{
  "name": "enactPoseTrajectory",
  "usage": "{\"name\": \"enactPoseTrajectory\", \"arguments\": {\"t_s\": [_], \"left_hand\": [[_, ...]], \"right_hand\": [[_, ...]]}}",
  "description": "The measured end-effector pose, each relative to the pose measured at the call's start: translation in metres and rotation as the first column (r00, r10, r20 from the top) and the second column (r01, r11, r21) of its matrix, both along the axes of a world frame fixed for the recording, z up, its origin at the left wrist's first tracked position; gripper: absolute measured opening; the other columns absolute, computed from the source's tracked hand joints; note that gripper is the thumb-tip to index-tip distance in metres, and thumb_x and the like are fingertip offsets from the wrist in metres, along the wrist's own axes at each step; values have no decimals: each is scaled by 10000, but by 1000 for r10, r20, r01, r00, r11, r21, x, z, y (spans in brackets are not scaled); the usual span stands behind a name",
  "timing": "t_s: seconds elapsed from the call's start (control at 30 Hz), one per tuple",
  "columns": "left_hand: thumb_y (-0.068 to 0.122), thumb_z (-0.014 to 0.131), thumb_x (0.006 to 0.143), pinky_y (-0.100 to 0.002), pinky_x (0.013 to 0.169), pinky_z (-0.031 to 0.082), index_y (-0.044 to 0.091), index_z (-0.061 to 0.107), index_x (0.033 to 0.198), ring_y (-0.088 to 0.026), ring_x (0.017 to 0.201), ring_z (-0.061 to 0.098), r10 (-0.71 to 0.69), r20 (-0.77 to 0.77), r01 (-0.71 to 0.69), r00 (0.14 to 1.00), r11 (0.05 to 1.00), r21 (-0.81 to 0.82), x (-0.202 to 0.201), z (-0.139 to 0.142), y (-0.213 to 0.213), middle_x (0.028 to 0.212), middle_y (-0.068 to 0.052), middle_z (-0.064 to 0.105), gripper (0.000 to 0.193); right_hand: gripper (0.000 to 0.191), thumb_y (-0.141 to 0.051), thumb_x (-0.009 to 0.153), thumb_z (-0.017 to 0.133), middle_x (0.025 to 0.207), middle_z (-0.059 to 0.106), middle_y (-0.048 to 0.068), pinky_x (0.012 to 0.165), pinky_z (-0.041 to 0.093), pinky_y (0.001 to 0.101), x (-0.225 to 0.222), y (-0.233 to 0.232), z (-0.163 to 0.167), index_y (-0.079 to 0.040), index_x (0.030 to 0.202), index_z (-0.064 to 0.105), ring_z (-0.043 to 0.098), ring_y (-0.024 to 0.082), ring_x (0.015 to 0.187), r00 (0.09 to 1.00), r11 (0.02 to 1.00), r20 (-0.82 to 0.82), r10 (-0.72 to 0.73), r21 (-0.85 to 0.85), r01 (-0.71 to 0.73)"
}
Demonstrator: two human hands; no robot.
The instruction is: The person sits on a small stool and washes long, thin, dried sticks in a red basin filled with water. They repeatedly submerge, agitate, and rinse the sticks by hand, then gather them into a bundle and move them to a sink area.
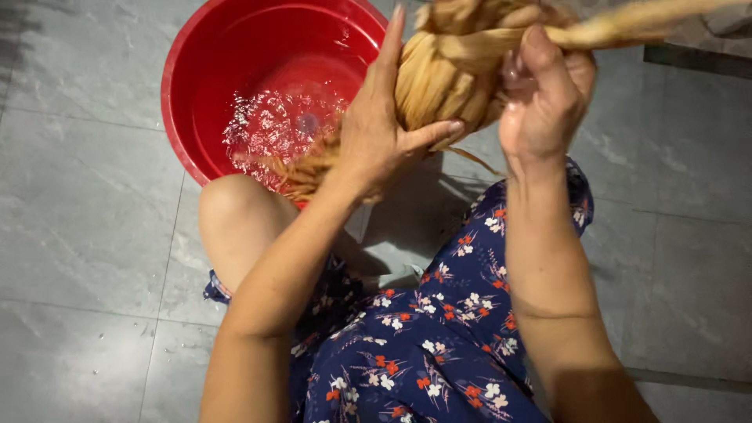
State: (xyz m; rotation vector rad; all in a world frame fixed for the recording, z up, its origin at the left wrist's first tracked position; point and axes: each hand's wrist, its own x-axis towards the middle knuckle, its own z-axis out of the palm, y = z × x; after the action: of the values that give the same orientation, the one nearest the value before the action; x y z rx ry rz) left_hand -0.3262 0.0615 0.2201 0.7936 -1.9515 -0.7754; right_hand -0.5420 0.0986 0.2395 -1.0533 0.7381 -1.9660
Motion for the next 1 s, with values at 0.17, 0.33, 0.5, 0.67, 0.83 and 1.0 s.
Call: {"name": "enactPoseTrajectory", "arguments": {"t_s": [0.17, 0.33, 0.5, 0.67, 0.83, 1.0], "left_hand": [[454, 953, 812, -458, 1173, 466, 130, 82, 1664, -411, 1425, 524, 158, -24, -156, 987, 985, 70, -13, -20, -5, 1557, -269, 452, 1261], [197, 844, 895, -432, 1183, 477, 184, 213, 1640, -390, 1391, 528, 301, -67, -300, 951, 853, -427, -10, -5, -4, 1563, -229, 413, 976], [81, 750, 1017, -317, 1001, 553, 174, 508, 1493, -231, 1193, 657, 75, -14, -74, 997, 906, -417, -28, 16, -23, 1387, -26, 622, 543], [130, 774, 968, -396, 896, 562, 113, 600, 1317, -293, 1073, 679, 117, -28, -120, 993, 950, -287, -45, 13, -32, 1173, -87, 634, 390], [165, 792, 934, -408, 802, 576, 129, 618, 1237, -303, 1013, 707, 54, -49, -63, 997, 977, -205, -46, 7, -38, 1117, -81, 638, 351], [190, 788, 964, -421, 757, 555, 140, 639, 1153, -305, 969, 700, 119, 12, -116, 993, 982, -149, -51, -5, -41, 1074, -83, 625, 245]], "right_hand": [[204, -218, 1032, 770, 869, 692, 50, 711, 499, 259, 6, -40, -39, -25, 994, 719, 610, 130, 717, 999, 997, 9, -53, 48, 52], [158, -190, 1025, 708, 806, 671, 23, 677, 483, 238, 16, -57, -61, -35, 1003, 729, 613, 112, 707, 982, 986, 188, 9, 164, -40], [246, -194, 1042, 661, 1042, 709, 50, 846, 535, 262, 35, -49, -62, -18, 1214, 669, 654, 127, 933, 950, 981, 285, 128, 103, -164], [249, -178, 1065, 635, 1098, 703, 78, 842, 543, 286, 40, -44, -61, 5, 1232, 660, 659, 151, 956, 966, 988, 257, 27, 139, -64], [213, -142, 1068, 655, 1070, 696, 81, 836, 536, 285, 38, -44, -70, 7, 1220, 662, 646, 155, 924, 962, 989, 272, -27, 146, -13], [255, -105, 1051, 653, 1099, 656, 49, 950, 537, 292, 38, -41, -91, -48, 1288, 578, 624, 155, 1027, 960, 995, 266, -87, 61, 73]]}}
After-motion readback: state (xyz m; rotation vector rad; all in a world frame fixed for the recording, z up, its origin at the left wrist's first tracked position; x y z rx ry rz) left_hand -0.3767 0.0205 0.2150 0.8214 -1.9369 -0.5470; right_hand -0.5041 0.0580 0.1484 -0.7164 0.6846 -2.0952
